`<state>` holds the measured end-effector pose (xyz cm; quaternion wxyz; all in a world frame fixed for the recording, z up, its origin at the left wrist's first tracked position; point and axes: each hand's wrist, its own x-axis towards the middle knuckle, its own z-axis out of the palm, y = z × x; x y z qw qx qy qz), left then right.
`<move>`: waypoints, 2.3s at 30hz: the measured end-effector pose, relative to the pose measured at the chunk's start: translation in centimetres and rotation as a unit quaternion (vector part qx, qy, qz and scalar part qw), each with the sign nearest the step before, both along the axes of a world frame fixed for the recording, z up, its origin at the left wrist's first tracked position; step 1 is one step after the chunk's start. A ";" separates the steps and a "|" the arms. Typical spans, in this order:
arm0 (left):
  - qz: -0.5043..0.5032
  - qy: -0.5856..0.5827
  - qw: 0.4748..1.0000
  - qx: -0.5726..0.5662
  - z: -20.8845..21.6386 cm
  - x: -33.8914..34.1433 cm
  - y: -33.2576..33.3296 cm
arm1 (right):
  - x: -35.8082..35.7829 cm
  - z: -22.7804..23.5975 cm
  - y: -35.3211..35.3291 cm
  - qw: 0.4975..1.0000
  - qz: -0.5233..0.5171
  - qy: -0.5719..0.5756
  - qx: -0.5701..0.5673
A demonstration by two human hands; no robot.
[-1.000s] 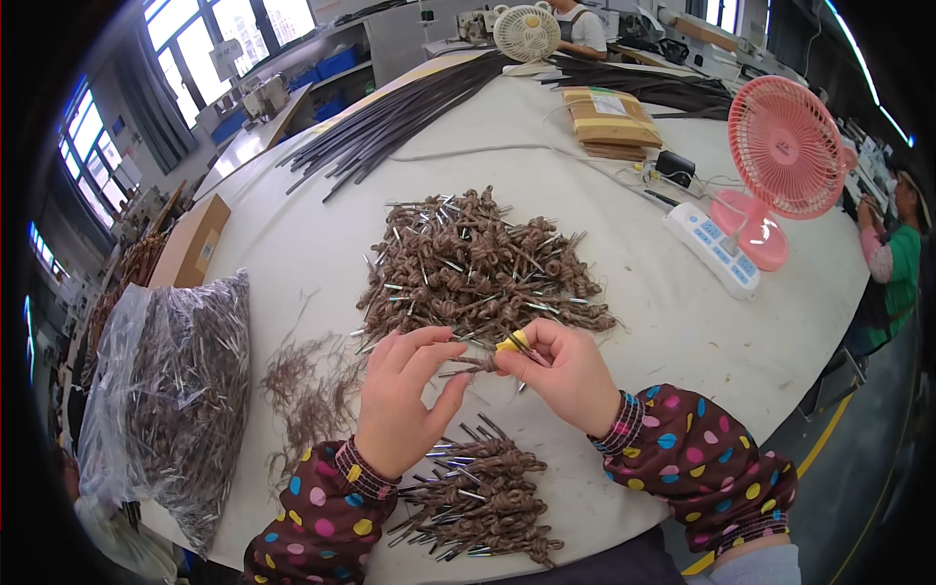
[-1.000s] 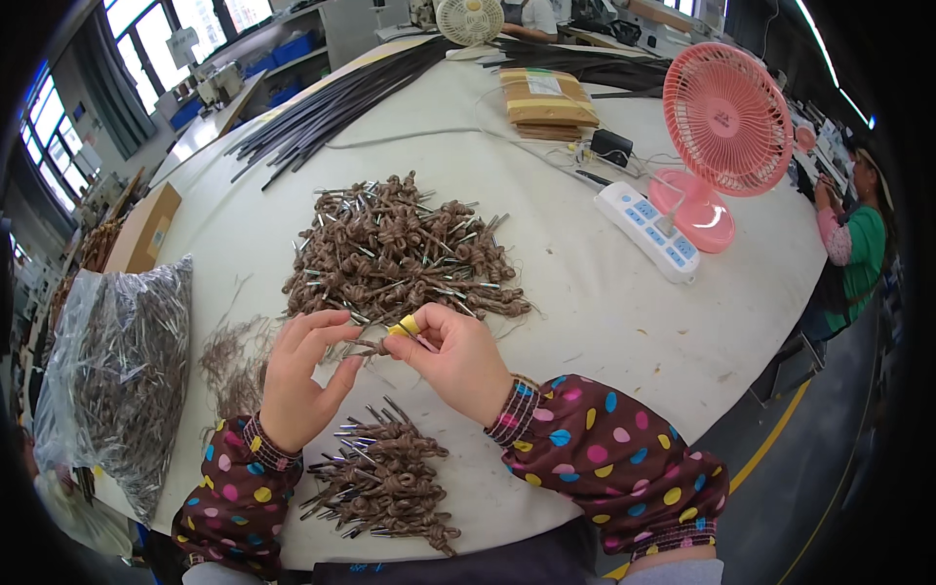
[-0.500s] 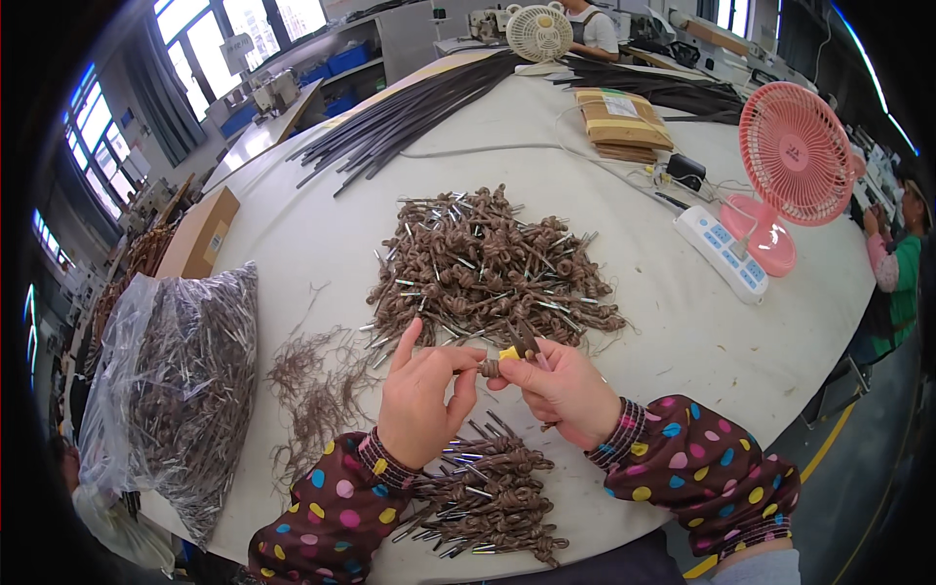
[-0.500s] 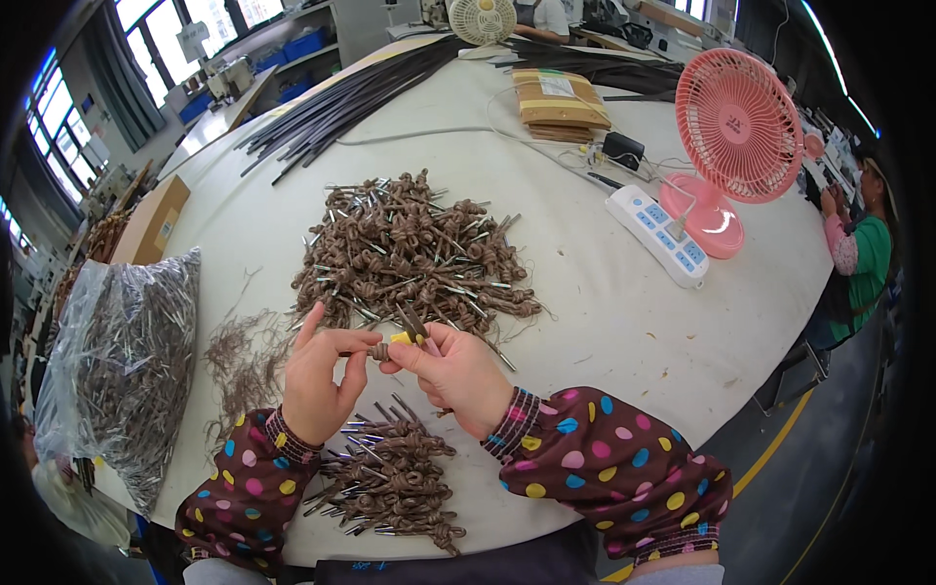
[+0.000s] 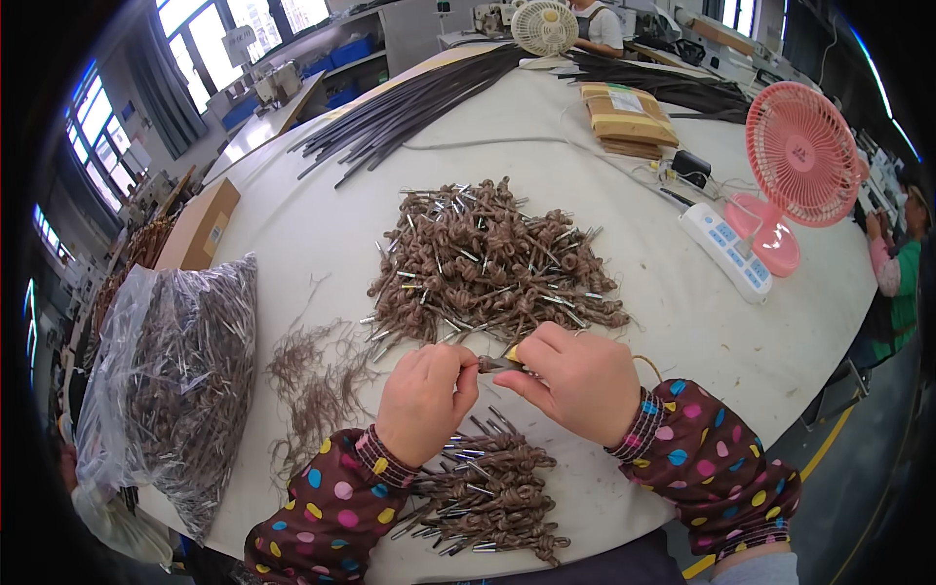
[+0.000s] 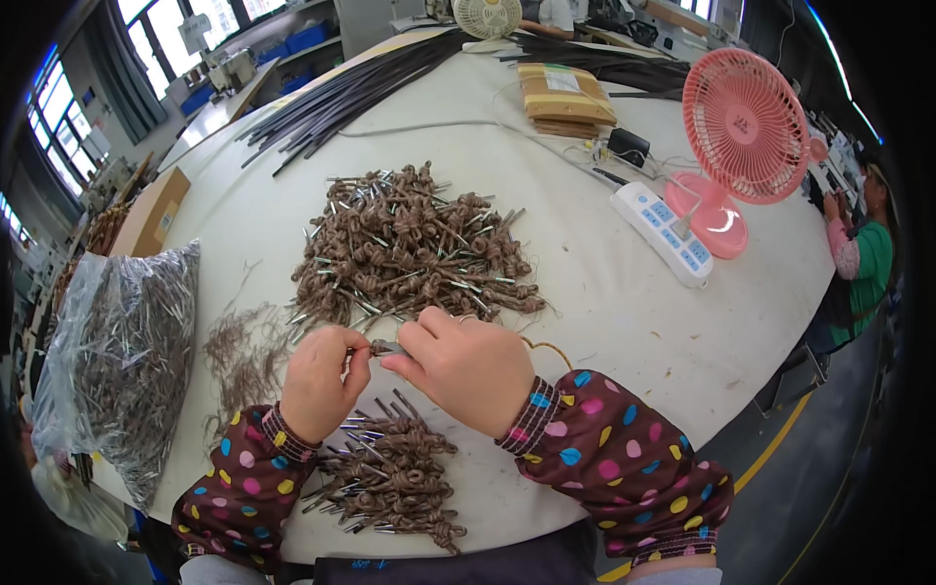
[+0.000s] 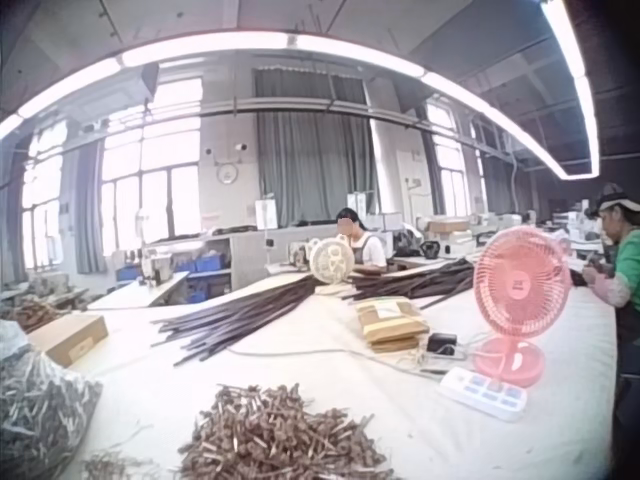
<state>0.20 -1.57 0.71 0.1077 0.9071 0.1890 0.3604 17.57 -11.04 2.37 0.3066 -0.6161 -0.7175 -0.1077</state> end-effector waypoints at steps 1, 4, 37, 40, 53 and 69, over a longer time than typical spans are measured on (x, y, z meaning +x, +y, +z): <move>-0.002 -0.005 1.000 0.015 0.1 0.1 0.0 | -0.1 0.0 0.0 1.000 0.000 0.001 -0.001; -0.004 0.006 0.999 0.044 0.2 0.2 0.0 | -0.2 -0.2 0.1 0.999 0.000 -0.030 0.026; -0.009 0.009 0.998 0.063 0.9 0.3 -0.4 | 0.1 -1.8 0.8 0.917 0.005 0.378 -0.126; 0.002 0.009 0.995 0.096 0.7 0.4 -0.5 | -0.1 -1.5 0.7 0.908 -0.008 0.397 -0.131; 0.007 0.032 0.983 0.182 0.6 0.3 0.2 | 0.0 -1.0 0.7 0.742 0.032 0.616 -0.261; -0.024 0.035 0.997 -0.063 0.4 -0.6 0.2 | 0.9 -0.2 0.3 0.986 0.032 0.145 -0.076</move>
